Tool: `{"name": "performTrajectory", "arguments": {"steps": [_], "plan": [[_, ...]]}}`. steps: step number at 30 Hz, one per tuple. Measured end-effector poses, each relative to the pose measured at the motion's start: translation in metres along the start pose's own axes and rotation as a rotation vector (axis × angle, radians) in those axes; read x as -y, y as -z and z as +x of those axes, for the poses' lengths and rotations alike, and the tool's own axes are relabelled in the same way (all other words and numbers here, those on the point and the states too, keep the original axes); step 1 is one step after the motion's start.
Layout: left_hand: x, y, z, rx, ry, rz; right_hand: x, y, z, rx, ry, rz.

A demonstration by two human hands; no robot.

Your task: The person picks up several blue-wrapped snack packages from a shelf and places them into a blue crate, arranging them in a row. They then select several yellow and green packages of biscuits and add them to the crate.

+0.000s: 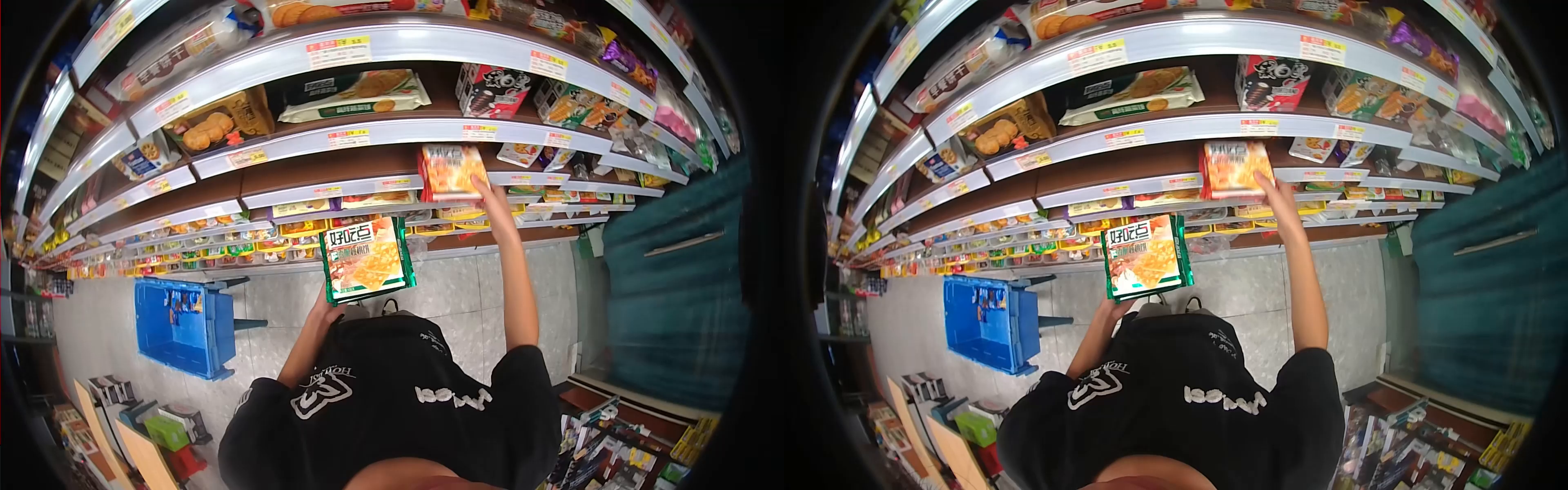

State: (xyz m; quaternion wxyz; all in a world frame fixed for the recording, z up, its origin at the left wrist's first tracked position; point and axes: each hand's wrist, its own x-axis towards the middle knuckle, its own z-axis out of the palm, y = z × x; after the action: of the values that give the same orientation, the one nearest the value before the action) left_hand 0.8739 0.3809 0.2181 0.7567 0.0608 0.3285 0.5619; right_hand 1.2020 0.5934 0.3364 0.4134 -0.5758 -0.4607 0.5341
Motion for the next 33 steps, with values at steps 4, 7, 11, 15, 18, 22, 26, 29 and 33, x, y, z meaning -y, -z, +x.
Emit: {"name": "performTrajectory", "arguments": {"steps": [4, 7, 11, 15, 18, 22, 26, 29, 33], "plan": [[-0.005, -0.003, -0.004, 0.042, -0.017, 0.006, -0.016, -0.023, -0.056, 0.153, -0.186, 0.164], [-0.009, 0.000, -0.011, 0.072, -0.028, 0.007, -0.017, -0.057, -0.105, 0.172, -0.007, 0.265], [-0.011, 0.012, -0.032, 0.036, -0.044, -0.051, 0.001, -0.091, -0.155, 0.266, -0.046, 0.319], [-0.021, 0.029, -0.055, -0.027, -0.088, -0.045, -0.011, -0.137, -0.191, 0.319, 0.009, 0.281], [-0.035, 0.057, -0.074, -0.047, -0.064, 0.006, -0.018, -0.172, -0.215, 0.359, 0.008, 0.188], [-0.068, 0.090, -0.117, -0.099, -0.030, 0.115, -0.020, -0.215, -0.254, 0.390, 0.018, 0.046], [-0.100, 0.134, -0.163, -0.136, 0.043, 0.184, -0.029, -0.272, -0.301, 0.387, 0.080, 0.002], [-0.130, 0.170, -0.198, -0.135, 0.070, 0.229, -0.040, -0.313, -0.335, 0.402, 0.094, -0.010], [-0.156, 0.204, -0.237, -0.126, 0.069, 0.213, -0.042, -0.356, -0.381, 0.419, 0.055, -0.042]]}}
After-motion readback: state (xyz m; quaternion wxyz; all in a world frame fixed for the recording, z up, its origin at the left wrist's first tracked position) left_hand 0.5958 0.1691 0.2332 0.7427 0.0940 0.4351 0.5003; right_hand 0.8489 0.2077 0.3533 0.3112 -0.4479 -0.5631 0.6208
